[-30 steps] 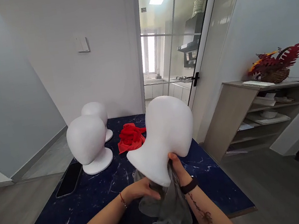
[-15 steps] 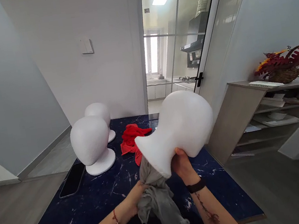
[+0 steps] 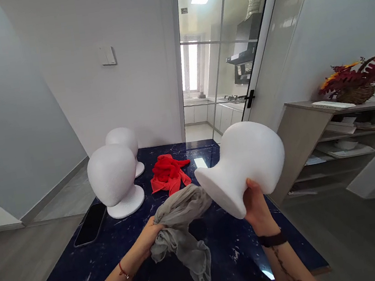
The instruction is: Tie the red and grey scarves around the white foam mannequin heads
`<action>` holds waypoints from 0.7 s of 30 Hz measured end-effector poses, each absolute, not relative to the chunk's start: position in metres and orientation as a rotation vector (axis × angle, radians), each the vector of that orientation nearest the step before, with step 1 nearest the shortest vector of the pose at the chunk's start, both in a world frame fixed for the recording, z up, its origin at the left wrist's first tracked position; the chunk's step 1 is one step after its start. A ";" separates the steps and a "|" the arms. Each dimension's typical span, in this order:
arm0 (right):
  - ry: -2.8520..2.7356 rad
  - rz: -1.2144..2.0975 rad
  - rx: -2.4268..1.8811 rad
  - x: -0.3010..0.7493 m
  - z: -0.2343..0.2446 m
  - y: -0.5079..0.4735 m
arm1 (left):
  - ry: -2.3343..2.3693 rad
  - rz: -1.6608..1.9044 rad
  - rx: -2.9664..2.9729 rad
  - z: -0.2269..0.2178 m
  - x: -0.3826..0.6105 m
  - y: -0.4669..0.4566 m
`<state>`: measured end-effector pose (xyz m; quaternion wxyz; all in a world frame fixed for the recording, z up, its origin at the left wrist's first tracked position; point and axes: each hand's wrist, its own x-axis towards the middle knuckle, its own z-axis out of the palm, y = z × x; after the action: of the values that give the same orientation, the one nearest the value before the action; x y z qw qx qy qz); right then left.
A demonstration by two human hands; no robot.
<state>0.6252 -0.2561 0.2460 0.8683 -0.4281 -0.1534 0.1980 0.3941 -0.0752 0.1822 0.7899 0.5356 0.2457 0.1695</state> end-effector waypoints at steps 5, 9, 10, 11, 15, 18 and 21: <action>-0.370 0.349 -0.911 0.645 0.230 -0.255 | 0.580 0.440 1.274 0.182 0.385 -0.069; -0.323 0.319 -0.946 0.647 0.221 -0.256 | 0.510 0.534 1.644 0.202 0.377 -0.063; -0.307 0.324 -0.954 0.646 0.219 -0.255 | 0.471 0.546 1.743 0.209 0.376 -0.062; -0.292 0.341 -0.959 0.644 0.217 -0.254 | 0.427 0.546 1.833 0.216 0.375 -0.062; -0.266 0.433 -0.964 0.640 0.206 -0.248 | 0.259 0.328 2.117 0.231 0.375 -0.054; -0.295 0.448 -0.964 0.640 0.196 -0.242 | 0.324 0.049 2.304 0.231 0.381 -0.038; -0.305 0.437 -0.968 0.644 0.186 -0.235 | 0.539 0.107 2.471 0.230 0.403 -0.015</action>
<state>0.6440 -0.2345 0.1855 0.8512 -0.4599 -0.1448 0.2074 0.4031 -0.0152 0.2299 0.3002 0.9311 0.2032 0.0403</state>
